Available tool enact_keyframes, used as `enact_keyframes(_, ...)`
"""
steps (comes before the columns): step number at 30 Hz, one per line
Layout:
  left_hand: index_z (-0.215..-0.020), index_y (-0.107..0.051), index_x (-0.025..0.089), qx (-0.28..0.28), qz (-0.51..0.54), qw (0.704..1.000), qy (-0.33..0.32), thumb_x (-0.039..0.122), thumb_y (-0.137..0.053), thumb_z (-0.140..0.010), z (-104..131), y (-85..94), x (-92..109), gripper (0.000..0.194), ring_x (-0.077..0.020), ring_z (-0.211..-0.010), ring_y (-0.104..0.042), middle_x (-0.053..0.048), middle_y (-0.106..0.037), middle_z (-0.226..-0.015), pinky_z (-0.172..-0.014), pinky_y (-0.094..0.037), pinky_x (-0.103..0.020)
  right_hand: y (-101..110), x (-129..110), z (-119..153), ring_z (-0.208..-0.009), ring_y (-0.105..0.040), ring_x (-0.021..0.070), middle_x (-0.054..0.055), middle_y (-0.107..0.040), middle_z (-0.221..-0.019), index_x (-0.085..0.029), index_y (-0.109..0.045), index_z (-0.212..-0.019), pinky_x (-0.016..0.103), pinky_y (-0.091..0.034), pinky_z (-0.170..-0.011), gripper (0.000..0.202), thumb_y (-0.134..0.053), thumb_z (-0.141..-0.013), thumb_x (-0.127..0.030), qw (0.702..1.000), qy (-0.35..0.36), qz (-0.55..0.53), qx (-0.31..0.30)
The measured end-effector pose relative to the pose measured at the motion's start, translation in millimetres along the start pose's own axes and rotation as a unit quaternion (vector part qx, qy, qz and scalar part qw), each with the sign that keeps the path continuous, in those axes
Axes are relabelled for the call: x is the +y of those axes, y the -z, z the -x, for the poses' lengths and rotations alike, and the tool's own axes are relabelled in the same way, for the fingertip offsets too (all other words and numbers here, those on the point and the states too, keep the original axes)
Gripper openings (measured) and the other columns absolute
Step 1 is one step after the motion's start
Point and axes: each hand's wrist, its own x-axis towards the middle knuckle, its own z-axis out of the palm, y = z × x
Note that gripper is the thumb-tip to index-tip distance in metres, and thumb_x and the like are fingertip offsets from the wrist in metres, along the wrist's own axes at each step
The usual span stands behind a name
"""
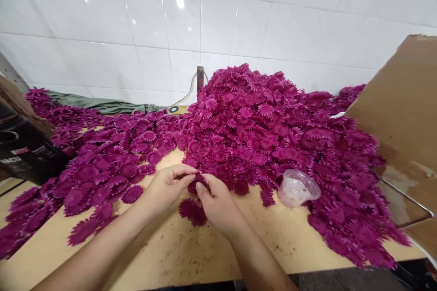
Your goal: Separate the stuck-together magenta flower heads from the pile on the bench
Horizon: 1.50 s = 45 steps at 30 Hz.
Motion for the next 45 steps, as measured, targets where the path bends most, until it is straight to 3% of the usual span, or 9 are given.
enact_keyframes(6,-0.057,-0.056,0.017,0.041,0.032,0.998,0.042,0.021,-0.056,-0.064,-4,3.5,-2,0.009,-0.0101,-0.05,-0.045,0.004,-0.052,-0.05,-0.052,-0.038,-0.023,14,-4,-2,-0.072,-0.054,0.0169,0.005,-0.058,-0.077,-0.017,-0.055,-0.086,0.032,-0.044,-0.069,0.026,-0.05,-0.075,-0.04,0.987,0.024,0.117,0.107)
enact_keyframes(11,-0.052,-0.046,0.017,0.031,0.131,0.987,0.087,0.025,-0.063,-0.057,-6,1.6,-2,0.019,-0.0072,-0.047,-0.037,0.007,-0.043,-0.047,-0.048,-0.032,-0.02,7,-10,-9,-0.071,-0.052,0.0157,0.004,-0.055,-0.078,-0.019,-0.053,-0.086,0.03,-0.044,-0.065,0.022,-0.054,-0.074,-0.038,0.979,0.081,0.158,0.1)
enact_keyframes(16,-0.053,-0.041,0.018,0.006,0.162,0.983,0.092,0.045,-0.062,-0.06,-8,4.9,-13,0.035,-0.0067,-0.047,-0.031,0.008,-0.038,-0.047,-0.046,-0.027,-0.021,-2,-14,-21,-0.07,-0.051,0.0144,0.002,-0.053,-0.076,-0.019,-0.05,-0.076,0.029,-0.041,-0.065,0.008,-0.053,-0.075,-0.027,0.974,0.091,0.203,0.051)
enact_keyframes(24,-0.053,-0.041,0.018,-0.045,0.206,0.974,0.085,0.062,-0.056,-0.06,-8,6.5,-10,0.048,-0.0075,-0.05,-0.03,0.007,-0.035,-0.05,-0.049,-0.026,-0.022,1,-23,-34,-0.059,-0.043,0.0118,-0.002,-0.047,-0.062,-0.019,-0.049,-0.066,0.025,-0.036,-0.055,0.016,-0.046,-0.078,-0.029,0.983,0.064,0.097,-0.142)
enact_keyframes(28,-0.053,-0.037,0.019,-0.024,0.198,0.979,0.052,0.058,-0.061,-0.058,-6,7.7,-3,0.046,-0.0074,-0.05,-0.027,0.008,-0.031,-0.05,-0.048,-0.025,-0.022,9,-25,-43,-0.055,-0.038,0.0122,-0.003,-0.041,-0.057,-0.02,-0.043,-0.06,0.025,-0.032,-0.053,0.016,-0.043,-0.076,-0.022,0.967,0.137,0.214,0.031)
enact_keyframes(32,-0.057,-0.043,0.018,-0.012,0.202,0.979,0.033,0.051,-0.061,-0.062,-2,13.9,-2,0.038,-0.0083,-0.052,-0.033,0.006,-0.038,-0.053,-0.052,-0.03,-0.022,47,-12,-65,-0.055,-0.04,0.0145,-0.001,-0.041,-0.056,-0.022,-0.038,-0.056,0.03,-0.034,-0.058,0.018,-0.044,-0.073,-0.022,0.892,0.125,0.332,0.281)
enact_keyframes(35,-0.065,-0.052,0.017,-0.012,0.212,0.976,0.05,0.045,-0.062,-0.064,-2,15.6,-5,0.03,-0.0107,-0.06,-0.042,0.003,-0.048,-0.06,-0.06,-0.035,-0.024,70,1,-74,-0.061,-0.046,0.0178,0.003,-0.049,-0.066,-0.02,-0.047,-0.066,0.035,-0.039,-0.064,0.004,-0.049,-0.067,-0.022,0.873,0.1,0.362,0.312)
enact_keyframes(39,-0.066,-0.055,0.016,-0.019,0.222,0.973,0.069,0.042,-0.067,-0.059,-7,10.4,-7,0.029,-0.0111,-0.06,-0.044,0.002,-0.052,-0.061,-0.06,-0.036,-0.025,56,-4,-61,-0.074,-0.053,0.022,0.012,-0.056,-0.087,-0.015,-0.055,-0.087,0.038,-0.041,-0.071,0.02,-0.051,-0.07,-0.026,0.873,0.163,0.371,0.273)
enact_keyframes(45,-0.051,-0.04,0.018,0.008,0.205,0.977,0.055,0.053,-0.063,-0.059,-10,8.7,-14,0.043,-0.0075,-0.051,-0.031,0.007,-0.035,-0.05,-0.05,-0.028,-0.022,6,-33,-29,-0.057,-0.05,0.013,0.001,-0.058,-0.064,-0.019,-0.057,-0.07,0.026,-0.039,-0.053,0.02,-0.049,-0.078,-0.035,0.959,0.117,0.254,0.039)
